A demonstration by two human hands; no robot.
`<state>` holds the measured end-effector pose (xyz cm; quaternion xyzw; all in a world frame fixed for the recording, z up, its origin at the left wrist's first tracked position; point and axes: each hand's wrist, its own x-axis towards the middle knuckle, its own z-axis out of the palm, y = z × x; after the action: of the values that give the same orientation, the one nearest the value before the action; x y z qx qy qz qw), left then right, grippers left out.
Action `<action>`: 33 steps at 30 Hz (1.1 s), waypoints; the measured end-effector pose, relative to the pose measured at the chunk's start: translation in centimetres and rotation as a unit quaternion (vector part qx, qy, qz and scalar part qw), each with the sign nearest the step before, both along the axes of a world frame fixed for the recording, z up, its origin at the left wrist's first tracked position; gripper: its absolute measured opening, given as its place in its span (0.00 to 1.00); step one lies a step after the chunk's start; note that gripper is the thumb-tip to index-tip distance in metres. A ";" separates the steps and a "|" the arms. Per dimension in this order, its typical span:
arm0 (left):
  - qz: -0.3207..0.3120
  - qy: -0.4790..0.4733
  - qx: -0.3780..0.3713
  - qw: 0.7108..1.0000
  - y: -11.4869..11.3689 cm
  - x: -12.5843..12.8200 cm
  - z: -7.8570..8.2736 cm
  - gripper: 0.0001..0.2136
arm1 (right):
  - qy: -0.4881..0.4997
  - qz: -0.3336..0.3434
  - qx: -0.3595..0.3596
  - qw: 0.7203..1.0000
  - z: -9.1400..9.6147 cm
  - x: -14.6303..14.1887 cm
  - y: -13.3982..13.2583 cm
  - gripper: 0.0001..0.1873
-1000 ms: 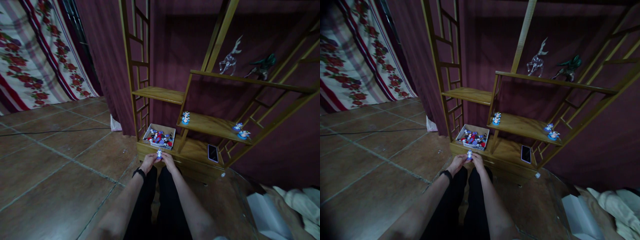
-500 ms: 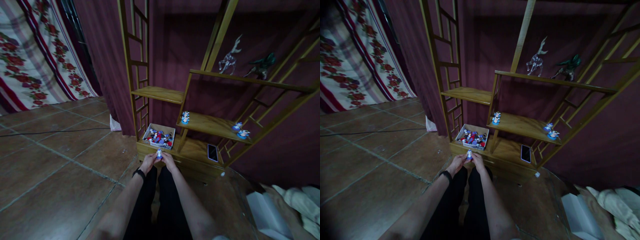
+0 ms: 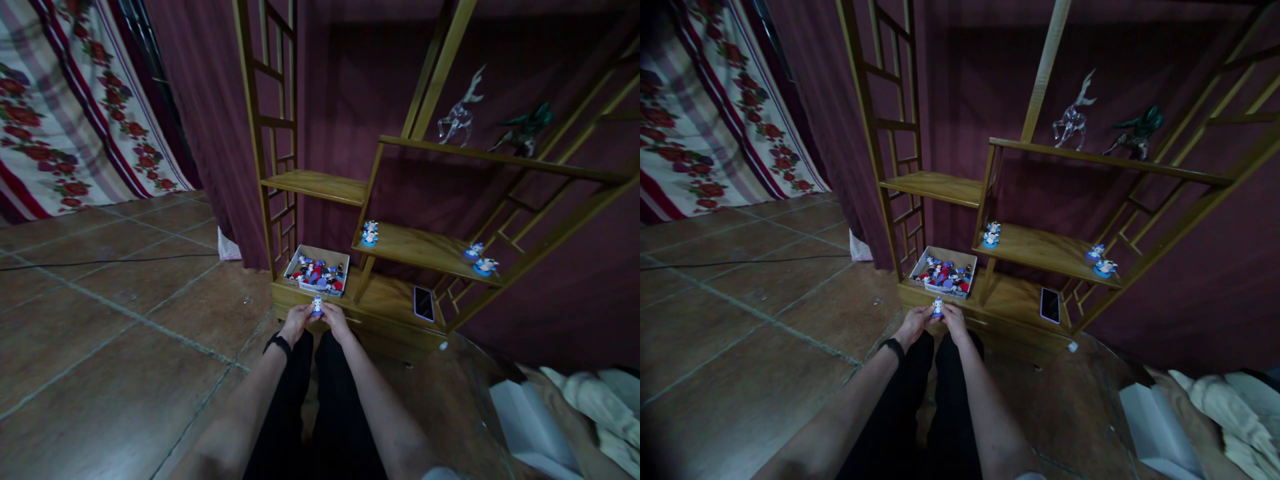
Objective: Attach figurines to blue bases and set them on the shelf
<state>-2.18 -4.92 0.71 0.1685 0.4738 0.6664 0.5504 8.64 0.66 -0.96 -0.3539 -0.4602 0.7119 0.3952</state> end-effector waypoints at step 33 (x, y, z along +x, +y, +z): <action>-0.024 -0.021 0.032 0.999 0.2 -0.1 -0.5 0.03 | -0.007 -0.021 0.011 1.000 -1.1 -0.3 0.6 0.15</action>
<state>-2.26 -4.75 0.18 0.1827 0.4365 0.6712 0.5706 8.33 1.26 -2.10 -0.3643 -0.4635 0.6953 0.4110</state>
